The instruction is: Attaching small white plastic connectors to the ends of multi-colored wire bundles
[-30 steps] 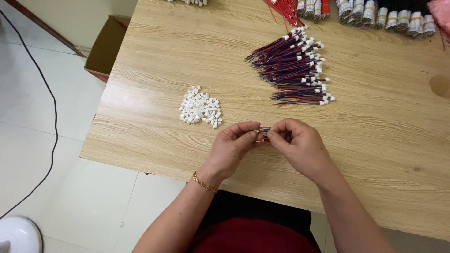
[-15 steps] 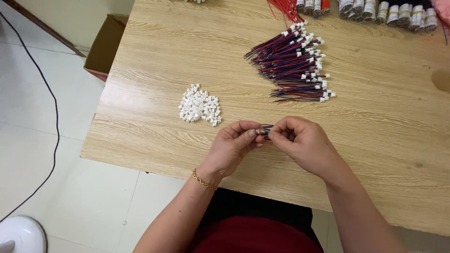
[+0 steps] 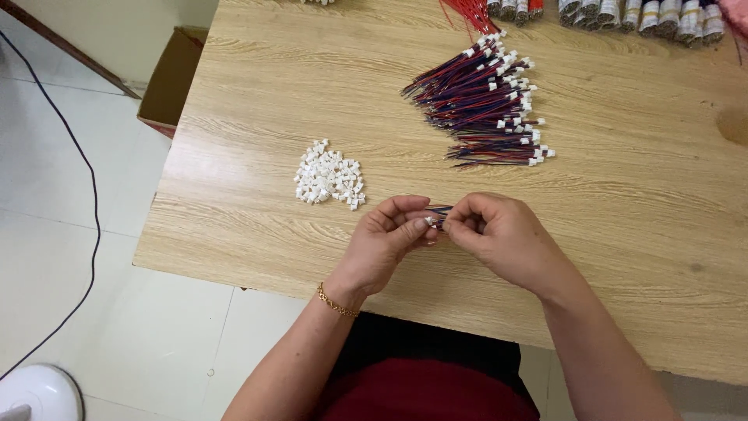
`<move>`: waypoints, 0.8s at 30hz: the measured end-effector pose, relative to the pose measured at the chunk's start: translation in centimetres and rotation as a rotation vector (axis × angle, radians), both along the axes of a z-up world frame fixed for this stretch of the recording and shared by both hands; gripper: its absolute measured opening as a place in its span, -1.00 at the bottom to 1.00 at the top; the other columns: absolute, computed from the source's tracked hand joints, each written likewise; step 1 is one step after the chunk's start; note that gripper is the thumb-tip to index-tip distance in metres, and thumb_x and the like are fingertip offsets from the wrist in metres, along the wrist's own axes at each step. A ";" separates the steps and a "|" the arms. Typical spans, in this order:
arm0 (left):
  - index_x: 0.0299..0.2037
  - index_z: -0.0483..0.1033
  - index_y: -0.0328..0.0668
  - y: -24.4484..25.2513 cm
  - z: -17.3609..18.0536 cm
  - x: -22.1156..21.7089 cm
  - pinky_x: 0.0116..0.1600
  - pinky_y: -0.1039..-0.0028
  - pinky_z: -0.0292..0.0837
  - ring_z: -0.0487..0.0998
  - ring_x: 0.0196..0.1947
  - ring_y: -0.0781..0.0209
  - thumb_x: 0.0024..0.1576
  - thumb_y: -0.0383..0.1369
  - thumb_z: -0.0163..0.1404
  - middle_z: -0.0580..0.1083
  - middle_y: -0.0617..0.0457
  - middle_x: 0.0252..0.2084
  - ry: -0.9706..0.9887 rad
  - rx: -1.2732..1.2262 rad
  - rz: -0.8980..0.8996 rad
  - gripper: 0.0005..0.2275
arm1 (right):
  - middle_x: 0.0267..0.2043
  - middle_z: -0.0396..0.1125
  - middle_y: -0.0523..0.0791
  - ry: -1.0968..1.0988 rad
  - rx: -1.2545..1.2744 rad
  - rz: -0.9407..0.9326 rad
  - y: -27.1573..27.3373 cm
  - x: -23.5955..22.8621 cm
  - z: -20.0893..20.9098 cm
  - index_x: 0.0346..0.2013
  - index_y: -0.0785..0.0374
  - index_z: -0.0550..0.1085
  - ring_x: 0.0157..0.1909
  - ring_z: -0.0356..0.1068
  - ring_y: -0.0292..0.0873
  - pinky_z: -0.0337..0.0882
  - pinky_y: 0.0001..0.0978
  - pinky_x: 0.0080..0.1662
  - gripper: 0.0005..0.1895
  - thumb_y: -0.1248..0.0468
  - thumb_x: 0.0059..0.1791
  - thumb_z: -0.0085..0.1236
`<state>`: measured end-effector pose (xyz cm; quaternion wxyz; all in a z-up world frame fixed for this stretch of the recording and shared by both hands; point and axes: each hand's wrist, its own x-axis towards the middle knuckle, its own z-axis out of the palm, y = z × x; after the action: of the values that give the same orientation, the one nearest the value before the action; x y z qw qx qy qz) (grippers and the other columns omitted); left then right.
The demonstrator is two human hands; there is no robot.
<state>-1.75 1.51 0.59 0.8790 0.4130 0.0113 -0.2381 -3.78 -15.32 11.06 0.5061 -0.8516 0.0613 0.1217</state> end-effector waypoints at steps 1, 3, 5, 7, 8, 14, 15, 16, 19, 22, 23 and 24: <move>0.02 0.41 -0.36 0.1 0.2 0.1 -0.15 0.47 0.61 0.63 -0.29 0.18 0.12 -0.56 0.03 0.54 -0.09 -0.19 0.000 0.001 -0.001 -0.74 | -0.59 0.27 -0.10 0.000 0.001 -0.001 0.0 0.1 -0.1 -0.46 0.31 0.56 -0.46 0.23 -0.26 0.31 -0.41 -0.39 -0.94 0.35 -0.16 0.21; 0.02 0.40 -0.36 0.3 0.5 0.2 -0.15 0.51 0.60 0.62 -0.29 0.21 0.10 -0.57 0.04 0.55 -0.10 -0.21 -0.066 0.103 -0.026 -0.73 | -0.57 0.27 -0.01 -0.036 -0.078 0.053 0.0 0.2 -0.2 -0.44 0.33 0.53 -0.43 0.27 -0.18 0.32 -0.32 -0.36 -0.93 0.36 -0.15 0.20; 0.02 0.40 -0.37 0.6 0.7 0.5 -0.16 0.51 0.61 0.62 -0.31 0.21 0.09 -0.58 0.05 0.55 -0.11 -0.21 -0.098 0.135 -0.046 -0.72 | -0.57 0.29 -0.05 -0.020 -0.089 0.060 0.1 0.3 0.4 -0.44 0.30 0.54 -0.44 0.28 -0.20 0.34 -0.34 -0.35 -0.94 0.35 -0.16 0.20; 0.03 0.40 -0.38 0.8 0.7 0.7 -0.16 0.50 0.61 0.62 -0.32 0.22 0.08 -0.59 0.06 0.55 -0.13 -0.22 -0.130 0.166 -0.068 -0.70 | -0.57 0.31 -0.09 -0.004 -0.101 0.065 0.2 0.3 0.7 -0.44 0.27 0.56 -0.44 0.29 -0.22 0.35 -0.36 -0.34 -0.94 0.33 -0.17 0.21; 0.03 0.40 -0.37 0.9 0.7 0.8 -0.19 0.51 0.61 0.62 -0.34 0.23 0.08 -0.60 0.06 0.55 -0.12 -0.24 -0.146 0.186 -0.090 -0.70 | -0.57 0.31 -0.08 -0.006 -0.124 0.089 0.2 0.4 0.7 -0.45 0.25 0.55 -0.44 0.30 -0.21 0.36 -0.34 -0.32 -0.91 0.29 -0.16 0.23; 0.00 0.41 -0.37 1.1 0.5 1.4 -0.23 0.51 0.62 0.60 -0.39 0.26 0.07 -0.61 0.07 0.52 -0.09 -0.30 -0.187 0.239 -0.141 -0.71 | -0.56 0.29 -0.06 -0.052 -0.135 0.143 0.5 0.3 0.4 -0.45 0.26 0.53 -0.43 0.30 -0.17 0.35 -0.31 -0.30 -0.91 0.29 -0.13 0.19; 0.00 0.41 -0.37 1.0 0.3 1.4 -0.23 0.49 0.63 0.60 -0.40 0.25 0.06 -0.61 0.08 0.52 -0.09 -0.31 -0.189 0.239 -0.146 -0.71 | -0.55 0.28 -0.04 -0.069 -0.135 0.154 0.5 0.3 0.0 -0.43 0.27 0.51 -0.41 0.30 -0.15 0.35 -0.29 -0.29 -0.91 0.30 -0.12 0.17; 0.00 0.41 -0.37 1.0 0.2 1.5 -0.23 0.49 0.63 0.60 -0.40 0.25 0.06 -0.61 0.08 0.52 -0.09 -0.31 -0.189 0.238 -0.147 -0.71 | -0.55 0.28 -0.04 -0.069 -0.136 0.153 0.4 0.2 -0.2 -0.43 0.27 0.51 -0.41 0.30 -0.15 0.35 -0.29 -0.29 -0.91 0.30 -0.12 0.17; -0.02 0.43 -0.37 0.9 0.2 1.5 -0.24 0.47 0.64 0.61 -0.41 0.22 0.05 -0.62 0.08 0.51 -0.10 -0.33 -0.185 0.229 -0.143 -0.72 | -0.56 0.29 -0.08 -0.065 -0.106 0.135 0.2 -0.1 -0.4 -0.43 0.24 0.51 -0.40 0.30 -0.19 0.36 -0.31 -0.27 -0.92 0.29 -0.13 0.18; 0.02 0.41 -0.35 0.9 0.5 1.8 -0.24 0.44 0.64 0.61 -0.41 0.19 0.06 -0.62 0.07 0.52 -0.13 -0.32 -0.128 0.171 -0.131 -0.70 | -0.50 0.34 -0.07 -0.060 -0.054 0.095 0.3 -0.3 0.3 -0.32 0.23 0.55 -0.40 0.31 -0.20 0.37 -0.33 -0.25 -0.90 0.30 -0.07 0.12; 0.03 0.39 -0.36 0.9 0.4 1.9 -0.24 0.43 0.65 0.62 -0.40 0.17 0.07 -0.61 0.06 0.53 -0.13 -0.32 -0.086 0.125 -0.125 -0.69 | -0.48 0.34 -0.09 -0.101 0.001 0.092 0.4 -0.3 0.6 -0.25 0.22 0.56 -0.38 0.29 -0.22 0.37 -0.35 -0.25 -0.87 0.30 -0.05 0.12; 0.04 0.38 -0.36 0.9 0.3 1.9 -0.24 0.41 0.65 0.62 -0.40 0.16 0.08 -0.61 0.05 0.53 -0.14 -0.31 -0.044 0.078 -0.116 -0.69 | -0.47 0.34 -0.11 -0.140 0.057 0.091 0.5 -0.4 0.9 -0.19 0.21 0.57 -0.35 0.27 -0.24 0.37 -0.36 -0.25 -0.84 0.31 -0.04 0.11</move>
<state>0.18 2.45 0.88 0.8469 0.4521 -0.0227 -0.2790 -4.16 -14.81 11.92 0.5271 -0.8453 -0.0166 0.0862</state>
